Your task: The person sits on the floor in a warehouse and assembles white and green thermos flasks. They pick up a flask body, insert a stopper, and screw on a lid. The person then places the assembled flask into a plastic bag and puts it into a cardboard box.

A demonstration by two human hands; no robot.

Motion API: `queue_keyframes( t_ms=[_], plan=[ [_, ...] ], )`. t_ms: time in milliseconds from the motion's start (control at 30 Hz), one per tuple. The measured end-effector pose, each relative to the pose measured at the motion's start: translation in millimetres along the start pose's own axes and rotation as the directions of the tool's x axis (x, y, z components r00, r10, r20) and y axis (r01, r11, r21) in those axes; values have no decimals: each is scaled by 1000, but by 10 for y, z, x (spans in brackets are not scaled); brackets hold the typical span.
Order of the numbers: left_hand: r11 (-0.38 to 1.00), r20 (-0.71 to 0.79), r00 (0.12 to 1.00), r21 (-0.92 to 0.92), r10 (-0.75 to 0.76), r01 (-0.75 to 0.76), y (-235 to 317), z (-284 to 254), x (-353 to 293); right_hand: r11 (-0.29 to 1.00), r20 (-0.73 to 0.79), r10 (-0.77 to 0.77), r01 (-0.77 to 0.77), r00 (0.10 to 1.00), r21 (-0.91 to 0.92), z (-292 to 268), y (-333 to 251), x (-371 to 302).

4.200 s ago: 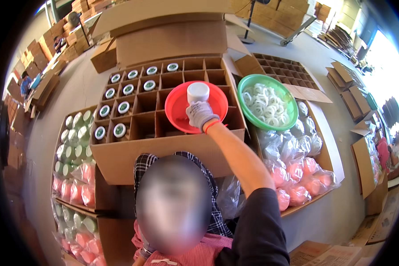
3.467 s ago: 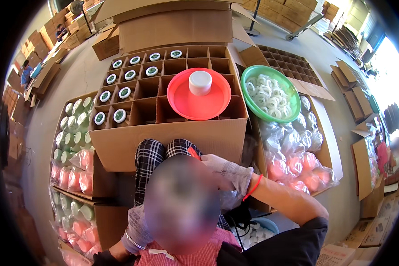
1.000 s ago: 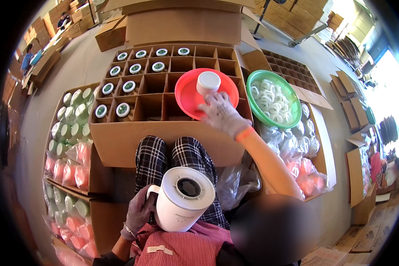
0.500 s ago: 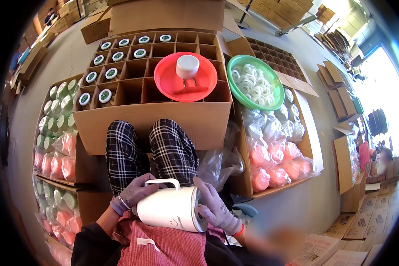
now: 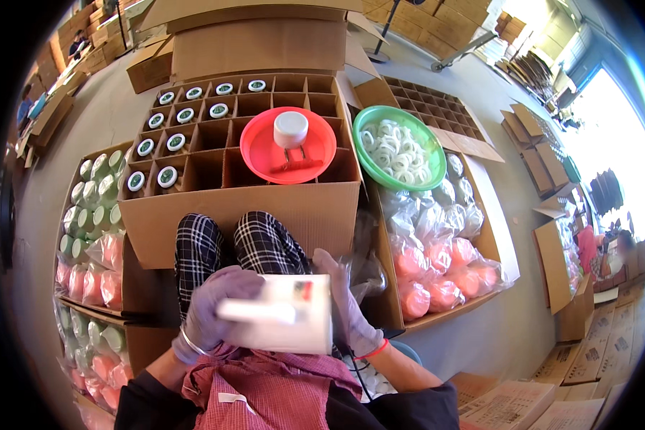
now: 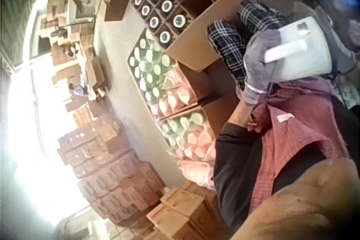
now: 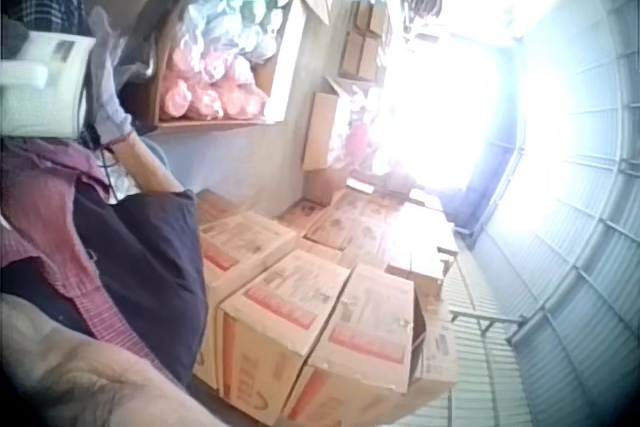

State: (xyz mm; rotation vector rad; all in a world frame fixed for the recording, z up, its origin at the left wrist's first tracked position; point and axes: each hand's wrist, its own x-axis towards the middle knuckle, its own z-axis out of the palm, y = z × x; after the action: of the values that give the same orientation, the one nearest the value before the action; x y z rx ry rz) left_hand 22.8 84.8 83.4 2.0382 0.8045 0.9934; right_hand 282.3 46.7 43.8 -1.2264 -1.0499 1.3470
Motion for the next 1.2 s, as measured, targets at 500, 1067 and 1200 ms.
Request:
queue_keyframes(
  t_ms=[500, 1067, 1200],
  plan=[
    [550, -46, 757, -716, -652, 430, -336, -217, 21, 789, 382, -471, 573, 796, -222, 55, -501, 582],
    [757, -559, 630, -650, -539, 70, -1041, -934, -66, 597, 124, -492, 437, 862, -672, -462, -600, 2341],
    [909, -616, 672, -218, -410, 355, -981, -601, -517, 565, -38, -253, 116, 967, -817, -1242, -225, 733]
  ],
)
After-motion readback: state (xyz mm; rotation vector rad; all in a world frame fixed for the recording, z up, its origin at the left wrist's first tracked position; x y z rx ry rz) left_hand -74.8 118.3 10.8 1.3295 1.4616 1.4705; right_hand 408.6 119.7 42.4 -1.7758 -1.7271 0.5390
